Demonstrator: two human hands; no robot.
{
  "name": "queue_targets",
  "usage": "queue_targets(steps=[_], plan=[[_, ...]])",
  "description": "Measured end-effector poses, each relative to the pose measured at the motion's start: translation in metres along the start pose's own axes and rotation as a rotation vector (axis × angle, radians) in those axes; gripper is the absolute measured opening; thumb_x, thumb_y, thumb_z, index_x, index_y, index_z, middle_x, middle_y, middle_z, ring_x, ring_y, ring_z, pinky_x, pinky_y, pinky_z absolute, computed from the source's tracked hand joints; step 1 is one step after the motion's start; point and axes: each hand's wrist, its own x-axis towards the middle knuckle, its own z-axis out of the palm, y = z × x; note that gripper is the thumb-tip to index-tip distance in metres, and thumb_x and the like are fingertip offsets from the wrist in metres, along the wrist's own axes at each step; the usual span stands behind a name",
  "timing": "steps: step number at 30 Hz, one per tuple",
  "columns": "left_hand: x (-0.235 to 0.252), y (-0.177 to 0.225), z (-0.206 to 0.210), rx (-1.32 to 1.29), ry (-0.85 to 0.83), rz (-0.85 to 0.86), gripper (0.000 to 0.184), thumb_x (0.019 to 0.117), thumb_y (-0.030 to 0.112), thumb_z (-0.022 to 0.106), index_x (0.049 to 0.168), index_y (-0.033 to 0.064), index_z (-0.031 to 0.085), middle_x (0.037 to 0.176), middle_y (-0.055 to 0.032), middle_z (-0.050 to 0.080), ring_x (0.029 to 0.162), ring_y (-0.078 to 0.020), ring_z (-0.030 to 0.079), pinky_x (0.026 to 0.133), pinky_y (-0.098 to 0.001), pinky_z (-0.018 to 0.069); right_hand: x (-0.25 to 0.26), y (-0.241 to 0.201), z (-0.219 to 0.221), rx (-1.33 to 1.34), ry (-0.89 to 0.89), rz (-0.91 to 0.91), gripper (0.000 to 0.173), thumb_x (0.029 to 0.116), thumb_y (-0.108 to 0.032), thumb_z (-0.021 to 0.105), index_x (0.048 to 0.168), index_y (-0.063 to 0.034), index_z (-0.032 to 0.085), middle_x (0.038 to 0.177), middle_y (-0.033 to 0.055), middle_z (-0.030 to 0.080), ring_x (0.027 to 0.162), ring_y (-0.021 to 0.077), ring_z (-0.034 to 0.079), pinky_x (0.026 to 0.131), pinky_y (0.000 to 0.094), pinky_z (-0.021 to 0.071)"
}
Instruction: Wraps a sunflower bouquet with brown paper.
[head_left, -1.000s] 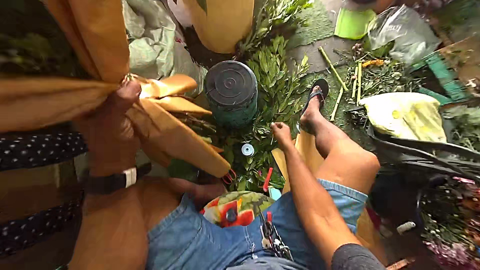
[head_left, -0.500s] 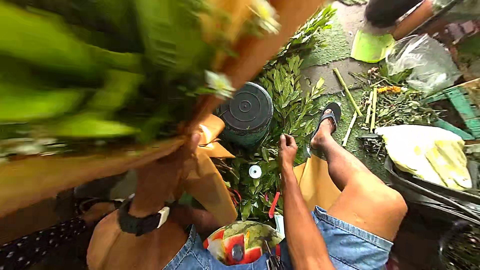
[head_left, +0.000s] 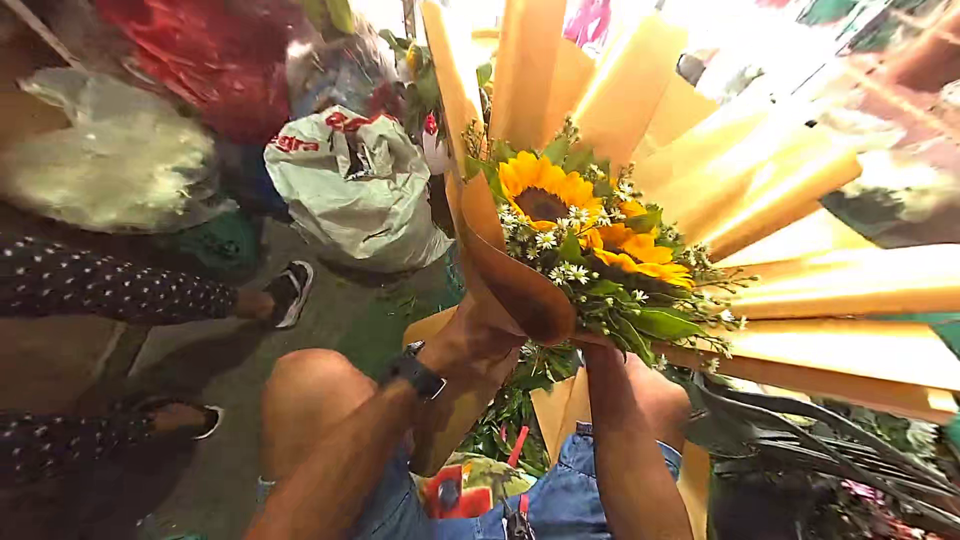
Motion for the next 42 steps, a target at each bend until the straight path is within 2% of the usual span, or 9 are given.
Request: queue_targets(steps=[5, 7, 11, 15, 19, 22, 33, 36, 42], plan=[[0.007, -0.006, 0.007, 0.3, 0.206, 0.012, 0.062, 0.0696, 0.032, 0.091, 0.118, 0.0022, 0.067, 0.107, -0.0075, 0.073, 0.104, -0.0151, 0.069, 0.098, -0.0413, 0.0567, -0.003, -0.005, 0.017, -0.317, -0.001, -0.17, 0.021, 0.0954, -0.017, 0.069, 0.112, -0.0041, 0.071, 0.103, 0.0032, 0.074, 0.098, 0.0086, 0.067, 0.093, 0.0311, 0.0554], [0.016, -0.016, 0.008, 0.502, 0.296, 0.019, 0.063, 0.0693, 0.046, 0.087, 0.115, 0.0069, 0.069, 0.105, -0.007, 0.073, 0.106, -0.0203, 0.068, 0.102, -0.0484, 0.0517, -0.025, -0.014, 0.025, -0.769, -0.081, -0.159, 0.043, 0.1014, -0.039, 0.062, 0.131, -0.0094, 0.068, 0.131, 0.0097, 0.067, 0.126, 0.0201, 0.061, 0.111, 0.0457, 0.0462], [0.04, -0.018, 0.01, 0.933, 0.331, -0.068, 0.06, 0.0816, 0.05, 0.072, 0.123, 0.0068, 0.067, 0.114, -0.0124, 0.071, 0.112, -0.0309, 0.064, 0.105, -0.0539, 0.0443, -0.101, -0.062, 0.052, -0.885, -0.356, -0.576, 0.032, 0.0998, -0.043, 0.065, 0.113, -0.0164, 0.075, 0.108, -0.0023, 0.074, 0.1, 0.0098, 0.07, 0.091, 0.0387, 0.0603], [0.053, -0.024, 0.023, 1.112, 0.293, -0.048, 0.047, 0.09, 0.036, 0.065, 0.124, 0.003, 0.065, 0.116, -0.017, 0.069, 0.115, -0.0354, 0.063, 0.106, -0.0555, 0.0418, -0.105, -0.151, 0.087, -1.303, 0.153, -1.033, 0.022, 0.0992, -0.035, 0.065, 0.107, -0.0178, 0.075, 0.1, 0.0016, 0.073, 0.092, 0.0206, 0.071, 0.077, 0.0458, 0.0596], [0.062, -0.033, 0.038, 1.201, 0.303, -0.04, 0.043, 0.089, 0.03, 0.064, 0.124, 0.0055, 0.066, 0.111, -0.0144, 0.07, 0.111, -0.0329, 0.064, 0.108, -0.0544, 0.041, -0.024, -0.207, 0.108, -1.799, 0.213, -0.772, 0.024, 0.0971, -0.027, 0.066, 0.114, -0.0124, 0.073, 0.12, 0.0125, 0.068, 0.125, 0.0375, 0.057, 0.114, 0.0653, 0.0312], [0.062, -0.033, 0.04, 1.216, 0.259, -0.051, 0.044, 0.0901, 0.028, 0.062, 0.127, 0.005, 0.064, 0.114, -0.0149, 0.07, 0.114, -0.0332, 0.063, 0.11, -0.0548, 0.039, 0.027, -0.229, 0.117, -1.99, 0.11, -0.328, 0.033, 0.0939, -0.014, 0.063, 0.125, -0.0061, 0.069, 0.13, 0.018, 0.066, 0.133, 0.0422, 0.051, 0.117, 0.0726, 0.018], [0.064, -0.045, 0.029, 1.139, 0.248, -0.159, 0.052, 0.0861, 0.043, 0.066, 0.124, 0.0072, 0.065, 0.112, -0.013, 0.071, 0.112, -0.0318, 0.064, 0.106, -0.0534, 0.0429, 0.001, -0.244, 0.16, -2.012, -0.008, -0.408, 0.021, 0.1033, -0.018, 0.055, 0.115, -0.0081, 0.07, 0.115, 0.0149, 0.07, 0.117, 0.0345, 0.063, 0.105, 0.0583, 0.0413], [0.055, -0.042, 0.021, 0.962, 0.27, -0.15, 0.044, 0.0859, 0.042, 0.071, 0.114, 0.0091, 0.071, 0.114, -0.0166, 0.069, 0.112, -0.0351, 0.062, 0.101, -0.0548, 0.0441, -0.03, -0.192, 0.161, -1.858, -0.002, -0.906, 0.007, 0.0908, -0.005, 0.066, 0.09, -0.0056, 0.073, 0.084, 0.0139, 0.069, 0.087, 0.0354, 0.067, 0.084, 0.0575, 0.0492], [0.041, -0.027, -0.006, 0.459, 0.295, -0.17, 0.048, 0.088, 0.02, 0.076, 0.128, -0.0006, 0.061, 0.117, -0.0248, 0.066, 0.111, -0.0409, 0.063, 0.096, -0.0613, 0.0473, -0.06, -0.104, 0.1, -1.431, -0.015, -0.864, 0.017, 0.1014, -0.025, 0.06, 0.102, -0.0152, 0.073, 0.094, 0.0065, 0.07, 0.085, 0.0266, 0.07, 0.068, 0.0494, 0.0566]])
